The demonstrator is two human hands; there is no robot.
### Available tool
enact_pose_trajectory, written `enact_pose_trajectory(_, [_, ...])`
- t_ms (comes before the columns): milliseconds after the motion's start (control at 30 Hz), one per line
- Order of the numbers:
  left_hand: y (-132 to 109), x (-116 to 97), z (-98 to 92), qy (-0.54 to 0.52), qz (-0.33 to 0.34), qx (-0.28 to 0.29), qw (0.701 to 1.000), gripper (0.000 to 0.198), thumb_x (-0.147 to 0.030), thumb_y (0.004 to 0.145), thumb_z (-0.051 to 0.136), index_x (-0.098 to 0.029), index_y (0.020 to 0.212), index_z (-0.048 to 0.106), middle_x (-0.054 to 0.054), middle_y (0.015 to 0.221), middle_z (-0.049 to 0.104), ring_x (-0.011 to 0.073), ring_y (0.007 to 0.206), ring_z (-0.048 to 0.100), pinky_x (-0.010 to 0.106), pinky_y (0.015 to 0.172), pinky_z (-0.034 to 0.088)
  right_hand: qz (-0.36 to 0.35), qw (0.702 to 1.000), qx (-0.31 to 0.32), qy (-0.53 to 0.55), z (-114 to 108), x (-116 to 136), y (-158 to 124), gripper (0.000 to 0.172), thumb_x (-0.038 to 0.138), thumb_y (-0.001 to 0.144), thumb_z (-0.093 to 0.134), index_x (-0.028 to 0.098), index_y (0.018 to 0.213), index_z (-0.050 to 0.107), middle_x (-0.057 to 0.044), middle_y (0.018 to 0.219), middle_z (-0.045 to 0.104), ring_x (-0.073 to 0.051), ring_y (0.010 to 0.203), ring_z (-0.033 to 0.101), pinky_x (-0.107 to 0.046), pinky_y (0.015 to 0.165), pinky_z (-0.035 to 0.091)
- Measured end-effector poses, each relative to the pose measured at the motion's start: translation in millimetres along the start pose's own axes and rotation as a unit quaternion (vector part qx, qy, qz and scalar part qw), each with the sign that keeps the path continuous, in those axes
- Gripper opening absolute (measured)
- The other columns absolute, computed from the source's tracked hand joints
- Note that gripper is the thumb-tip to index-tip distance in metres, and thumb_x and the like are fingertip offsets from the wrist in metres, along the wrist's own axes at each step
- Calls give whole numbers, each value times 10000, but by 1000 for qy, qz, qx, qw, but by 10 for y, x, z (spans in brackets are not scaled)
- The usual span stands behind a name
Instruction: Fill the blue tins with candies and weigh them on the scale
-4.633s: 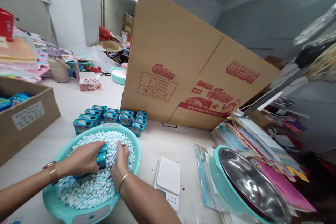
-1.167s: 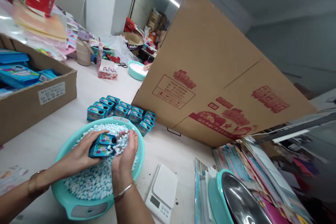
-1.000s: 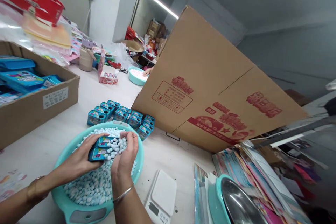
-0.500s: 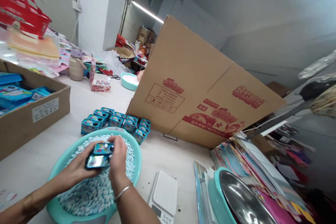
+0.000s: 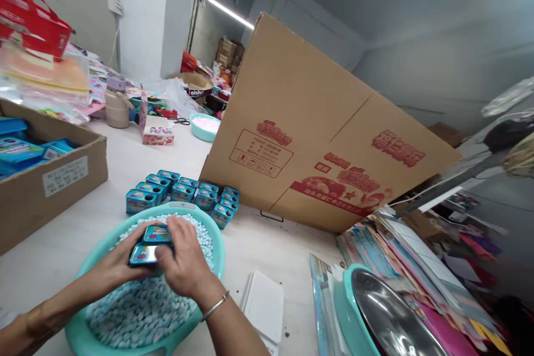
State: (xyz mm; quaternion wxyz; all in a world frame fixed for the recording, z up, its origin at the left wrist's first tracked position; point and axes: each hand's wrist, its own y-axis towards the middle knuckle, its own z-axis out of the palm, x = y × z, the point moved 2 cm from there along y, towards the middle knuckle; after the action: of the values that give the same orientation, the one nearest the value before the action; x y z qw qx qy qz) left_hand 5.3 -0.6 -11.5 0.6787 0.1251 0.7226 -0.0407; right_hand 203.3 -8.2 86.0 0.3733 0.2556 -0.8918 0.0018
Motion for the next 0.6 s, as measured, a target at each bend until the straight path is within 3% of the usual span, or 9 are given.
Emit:
enact_pose_trajectory(100, [-6,98,53,-18,-15,12,1000,1075,-460,777,942,-314,1730,465,114,1803,531,449,1661,499,569,1353,472,-67,975,156,-141,-146,91,81,1041,651,992,799,120,1777,370,-262,1701,552,-416,1545,544,-603,1318,478])
enact_pose_trajectory(200, [103,42,86,-14,-11,20,1000,1243,-449,729,962,-311,1802,349,128,1858,445,477,1705,417,598,1371,438,-83,940,236,-231,-350,199,314,1126,587,919,915,118,1768,343,-256,1505,653,-401,1330,653,-563,1140,603])
enact_pose_trajectory(300, [268,-182,-15,6,20,22,1000,1150,-540,845,868,-280,1814,309,161,1858,426,473,1685,451,601,1350,463,-100,926,248,-265,-598,292,655,1087,535,912,934,175,1758,354,-204,1449,661,-365,1281,649,-524,1108,595])
enact_pose_trajectory(400, [253,-190,-289,112,57,-110,986,1130,-664,903,785,-214,1809,280,227,1853,376,480,1723,370,649,1391,371,-80,936,202,-278,-834,259,1009,1039,484,950,894,168,1773,345,-203,1494,623,-363,1317,618,-533,1161,550])
enact_pose_trajectory(467, [65,104,-464,187,14,-217,958,1186,-740,872,764,-149,1786,295,285,1794,414,521,1702,376,713,1379,352,-39,950,150,-271,-941,135,1208,1020,450,960,869,143,1779,345,-208,1513,595,-372,1363,593,-540,1199,522])
enact_pose_trajectory(500, [-66,328,-521,213,-27,-244,946,1200,-771,860,737,-126,1776,308,306,1767,436,551,1675,404,749,1356,366,-15,957,126,-262,-967,49,1292,1011,435,957,860,141,1779,350,-202,1510,587,-373,1381,584,-538,1214,512])
enact_pose_trajectory(567, [-341,807,-549,213,-61,-220,950,1082,-723,887,651,-115,1739,377,310,1700,524,552,1625,484,742,1339,402,28,968,90,-232,-960,-145,1425,1003,405,942,850,146,1778,358,-182,1496,579,-366,1408,574,-524,1239,493])
enact_pose_trajectory(600, [-466,1019,-534,190,-59,-199,960,963,-668,913,607,-153,1709,433,276,1687,567,513,1610,527,691,1356,411,42,972,79,-216,-927,-239,1477,1003,395,935,847,145,1776,361,-177,1495,575,-362,1420,572,-517,1250,485])
